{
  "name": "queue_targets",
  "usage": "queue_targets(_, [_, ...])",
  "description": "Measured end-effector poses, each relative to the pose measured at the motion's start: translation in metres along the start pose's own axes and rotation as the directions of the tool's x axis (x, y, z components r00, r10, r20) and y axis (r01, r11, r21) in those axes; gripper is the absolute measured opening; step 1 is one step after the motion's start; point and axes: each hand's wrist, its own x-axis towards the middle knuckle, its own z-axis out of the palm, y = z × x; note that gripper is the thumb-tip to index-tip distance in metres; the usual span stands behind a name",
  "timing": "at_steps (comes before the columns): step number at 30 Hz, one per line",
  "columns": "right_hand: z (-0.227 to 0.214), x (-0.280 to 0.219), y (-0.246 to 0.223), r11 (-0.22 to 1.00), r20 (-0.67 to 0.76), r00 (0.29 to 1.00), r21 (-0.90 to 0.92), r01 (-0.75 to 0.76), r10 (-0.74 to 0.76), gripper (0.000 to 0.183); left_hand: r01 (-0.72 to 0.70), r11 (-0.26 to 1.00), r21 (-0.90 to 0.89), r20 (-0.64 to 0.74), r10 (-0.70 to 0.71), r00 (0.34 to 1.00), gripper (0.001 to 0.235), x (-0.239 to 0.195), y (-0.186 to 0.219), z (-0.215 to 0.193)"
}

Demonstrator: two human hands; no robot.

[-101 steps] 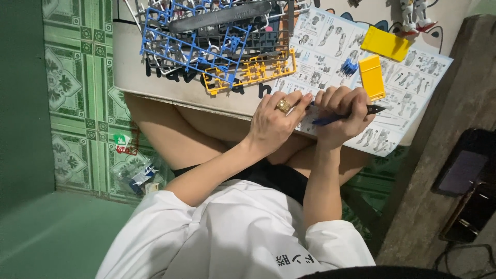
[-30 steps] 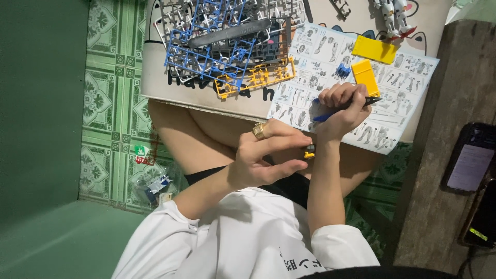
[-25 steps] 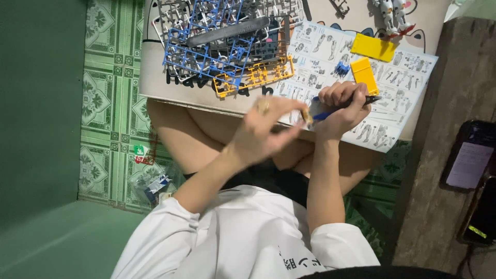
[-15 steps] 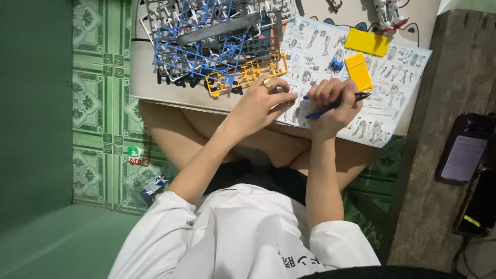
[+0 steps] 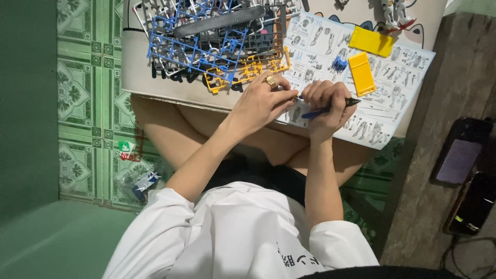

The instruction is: The person assembles a plastic model kit by cutting small parts from sprues with nippers, sanding edges with a sanding stick, and snapping pieces together. They handle blue, yellow, and grey plastic components and refer to an instruction manual on the table.

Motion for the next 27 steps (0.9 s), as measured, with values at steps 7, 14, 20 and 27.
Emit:
queue_targets(7, [0.003, 0.002, 0.001, 0.999, 0.031, 1.0, -0.041, 0.002, -0.001, 0.04, -0.006, 0.999, 0.033, -0.024, 0.007, 1.0, 0.011, -0.001, -0.002, -0.001])
queue_targets(14, [-0.007, 0.001, 0.011, 1.0, 0.064, 0.998, -0.005, -0.012, 0.012, 0.041, 0.012, 1.0, 0.022, -0.007, -0.011, 1.0, 0.011, -0.003, -0.006, 0.002])
queue_targets(20, [-0.008, 0.001, 0.012, 0.999, 0.082, 0.996, -0.026, -0.019, 0.021, 0.042, 0.018, 1.0, 0.018, 0.011, -0.018, 1.0, 0.01, -0.002, -0.006, 0.002])
queue_targets(27, [-0.009, 0.0, 0.016, 0.999, 0.11, 0.994, -0.044, -0.021, 0.026, 0.041, 0.012, 1.0, 0.006, 0.001, -0.012, 1.0, 0.012, -0.002, -0.007, 0.001])
